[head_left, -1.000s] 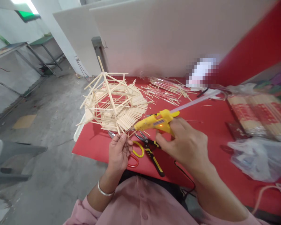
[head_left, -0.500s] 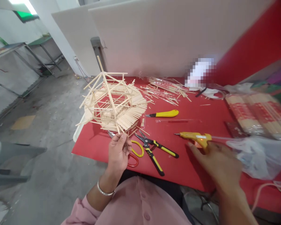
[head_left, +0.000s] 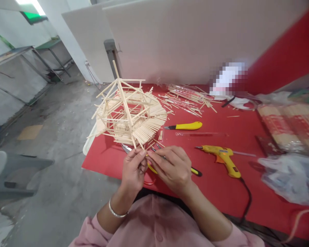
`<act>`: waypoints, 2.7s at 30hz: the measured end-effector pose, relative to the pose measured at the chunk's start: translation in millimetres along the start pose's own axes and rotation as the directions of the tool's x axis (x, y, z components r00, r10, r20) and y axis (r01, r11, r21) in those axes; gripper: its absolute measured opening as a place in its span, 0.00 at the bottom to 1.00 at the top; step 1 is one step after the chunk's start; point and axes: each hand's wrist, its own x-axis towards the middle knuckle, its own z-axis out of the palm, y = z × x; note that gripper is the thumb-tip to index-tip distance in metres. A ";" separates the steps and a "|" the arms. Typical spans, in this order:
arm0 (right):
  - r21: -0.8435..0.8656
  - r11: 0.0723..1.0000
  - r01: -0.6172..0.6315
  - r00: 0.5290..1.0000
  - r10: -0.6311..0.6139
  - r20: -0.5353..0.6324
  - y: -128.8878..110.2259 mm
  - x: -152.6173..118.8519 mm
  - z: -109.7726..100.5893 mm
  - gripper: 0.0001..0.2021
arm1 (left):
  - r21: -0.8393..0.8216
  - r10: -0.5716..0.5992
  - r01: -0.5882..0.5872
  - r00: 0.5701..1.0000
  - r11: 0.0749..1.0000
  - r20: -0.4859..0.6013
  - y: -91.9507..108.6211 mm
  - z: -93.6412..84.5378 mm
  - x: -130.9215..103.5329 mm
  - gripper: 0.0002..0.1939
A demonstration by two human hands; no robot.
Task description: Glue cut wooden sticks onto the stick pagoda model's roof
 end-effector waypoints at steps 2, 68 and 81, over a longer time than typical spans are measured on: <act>0.013 1.000 -0.003 1.000 0.003 0.009 2.3 -1.9 1.6 0.11 | -0.003 -0.001 0.001 1.000 1.000 0.011 -1.0 -2.3 0.4 0.17; 0.009 1.000 -0.026 0.994 0.026 -0.106 3.0 8.3 32.8 0.18 | 0.002 0.170 -0.171 0.983 0.985 -0.067 5.8 -15.2 12.2 0.09; 0.050 0.998 -0.031 0.990 0.037 -0.134 2.8 14.4 33.9 0.14 | 0.457 0.655 -0.620 0.749 0.638 0.102 12.1 -22.8 11.4 0.18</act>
